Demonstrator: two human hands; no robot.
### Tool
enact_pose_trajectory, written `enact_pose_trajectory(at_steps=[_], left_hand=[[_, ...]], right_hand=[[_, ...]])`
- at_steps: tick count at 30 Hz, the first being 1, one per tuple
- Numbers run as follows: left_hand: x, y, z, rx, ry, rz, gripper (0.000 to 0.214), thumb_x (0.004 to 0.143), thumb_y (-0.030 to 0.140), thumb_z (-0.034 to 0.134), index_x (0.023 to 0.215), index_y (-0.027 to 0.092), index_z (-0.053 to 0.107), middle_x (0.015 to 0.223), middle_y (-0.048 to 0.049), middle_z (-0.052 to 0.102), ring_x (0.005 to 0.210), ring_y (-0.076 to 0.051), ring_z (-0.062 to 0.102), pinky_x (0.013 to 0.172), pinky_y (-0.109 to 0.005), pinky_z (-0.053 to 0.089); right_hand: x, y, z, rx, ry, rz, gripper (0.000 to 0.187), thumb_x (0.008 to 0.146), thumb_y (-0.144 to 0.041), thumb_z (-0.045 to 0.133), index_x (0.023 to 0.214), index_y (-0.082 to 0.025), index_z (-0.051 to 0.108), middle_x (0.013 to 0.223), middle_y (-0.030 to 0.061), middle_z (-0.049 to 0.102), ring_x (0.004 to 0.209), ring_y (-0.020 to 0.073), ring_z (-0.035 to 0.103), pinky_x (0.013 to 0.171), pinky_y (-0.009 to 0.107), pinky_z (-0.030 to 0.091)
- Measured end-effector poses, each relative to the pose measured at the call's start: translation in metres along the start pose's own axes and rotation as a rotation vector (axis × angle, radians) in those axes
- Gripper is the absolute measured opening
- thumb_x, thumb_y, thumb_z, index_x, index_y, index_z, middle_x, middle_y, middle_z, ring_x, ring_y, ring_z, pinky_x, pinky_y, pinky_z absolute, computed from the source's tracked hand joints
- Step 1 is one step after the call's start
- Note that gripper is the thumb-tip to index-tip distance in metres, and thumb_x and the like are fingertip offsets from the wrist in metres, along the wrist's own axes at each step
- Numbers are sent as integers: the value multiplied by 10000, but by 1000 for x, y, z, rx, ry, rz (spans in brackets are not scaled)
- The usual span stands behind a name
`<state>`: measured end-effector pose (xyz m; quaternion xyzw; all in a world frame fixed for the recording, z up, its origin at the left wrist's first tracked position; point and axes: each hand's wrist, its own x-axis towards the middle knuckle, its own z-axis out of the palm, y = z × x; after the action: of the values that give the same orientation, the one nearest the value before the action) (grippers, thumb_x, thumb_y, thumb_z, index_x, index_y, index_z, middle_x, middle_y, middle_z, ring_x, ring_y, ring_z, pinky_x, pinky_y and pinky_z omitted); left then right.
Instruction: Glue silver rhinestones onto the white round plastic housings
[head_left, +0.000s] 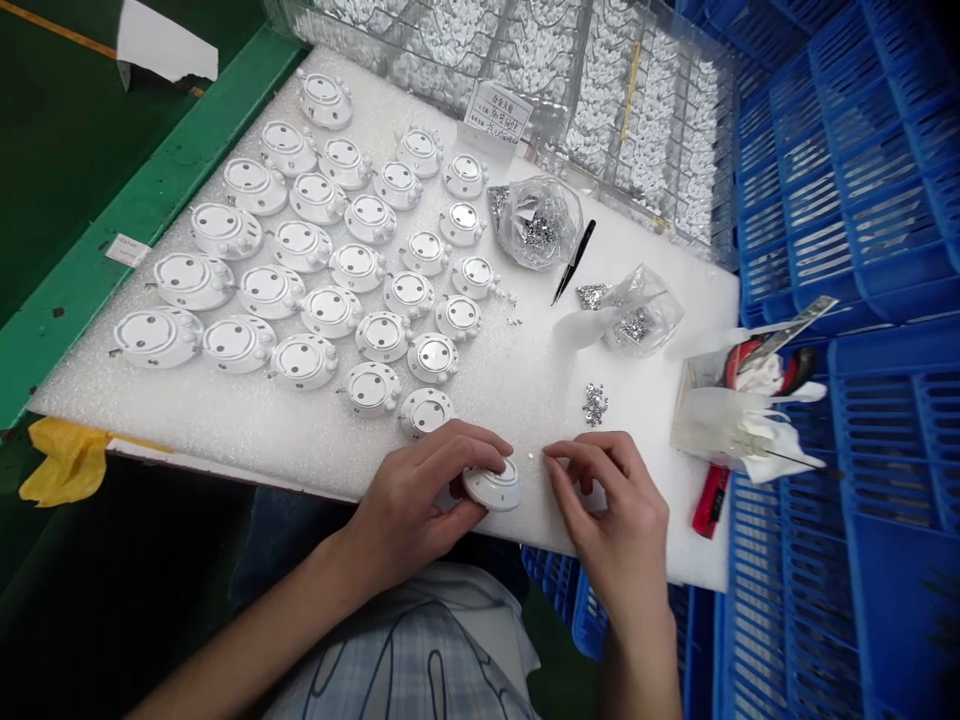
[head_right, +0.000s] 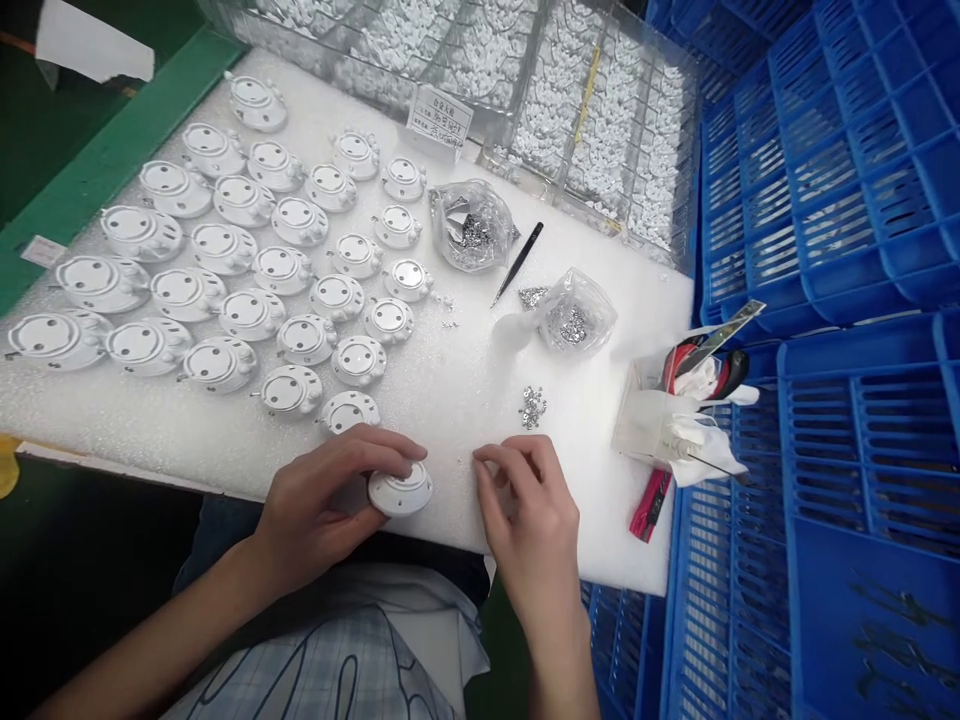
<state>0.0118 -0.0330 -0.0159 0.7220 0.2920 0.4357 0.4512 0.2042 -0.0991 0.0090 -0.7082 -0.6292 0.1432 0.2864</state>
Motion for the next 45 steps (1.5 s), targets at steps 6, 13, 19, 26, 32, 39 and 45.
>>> enact_pose_trajectory(at_steps=[6,13,19,26,32,39,45], left_hand=[[-3,-1,0,-6,4,6,282,841,-41,607,1010,182,646,1050,-72,763,935,-163,744,773,-226,596],[-1,-2,0,14,-5,16,271,853,-34,598,1010,184,638,1030,-79,760,937,-168,743,787,-244,603],[-1,-1,1,23,7,19,248,867,-11,600,997,196,640,1027,-69,772,917,-166,747,786,-248,610],[0,-3,1,21,8,57,232,878,-19,615,1000,172,665,1034,-93,784,942,-171,758,835,-245,617],[0,-3,1,18,-3,44,195,907,24,644,1010,183,689,1025,-87,792,914,-176,768,793,-243,630],[2,0,1,30,-21,50,179,920,20,624,992,172,686,1015,-97,784,904,-168,759,721,-201,611],[2,-1,2,44,-32,65,176,928,13,600,990,161,673,1002,-99,776,896,-158,752,718,-189,601]], right_hand=[[5,6,-10,47,-67,-38,98,973,-171,615,996,-238,684,952,19,619,703,108,605,605,240,515],[10,4,-7,24,-149,-65,81,992,-192,590,997,-236,659,925,11,621,652,96,567,567,233,492],[8,-3,3,-61,-140,-90,68,983,-178,582,964,-228,624,880,3,597,667,108,556,618,262,479],[3,-4,-2,95,-167,-15,111,1024,-176,499,954,-243,555,911,8,558,811,139,566,701,276,466],[0,-16,-17,354,-239,-93,129,1007,-157,535,1036,-272,585,1011,23,579,979,155,614,831,288,514],[4,-18,-14,261,-284,-151,125,999,-168,557,1051,-276,591,1032,27,556,1003,154,621,851,279,542],[7,-18,-15,272,-332,-136,113,1002,-175,566,1045,-275,596,1029,22,562,984,138,623,820,249,539]])
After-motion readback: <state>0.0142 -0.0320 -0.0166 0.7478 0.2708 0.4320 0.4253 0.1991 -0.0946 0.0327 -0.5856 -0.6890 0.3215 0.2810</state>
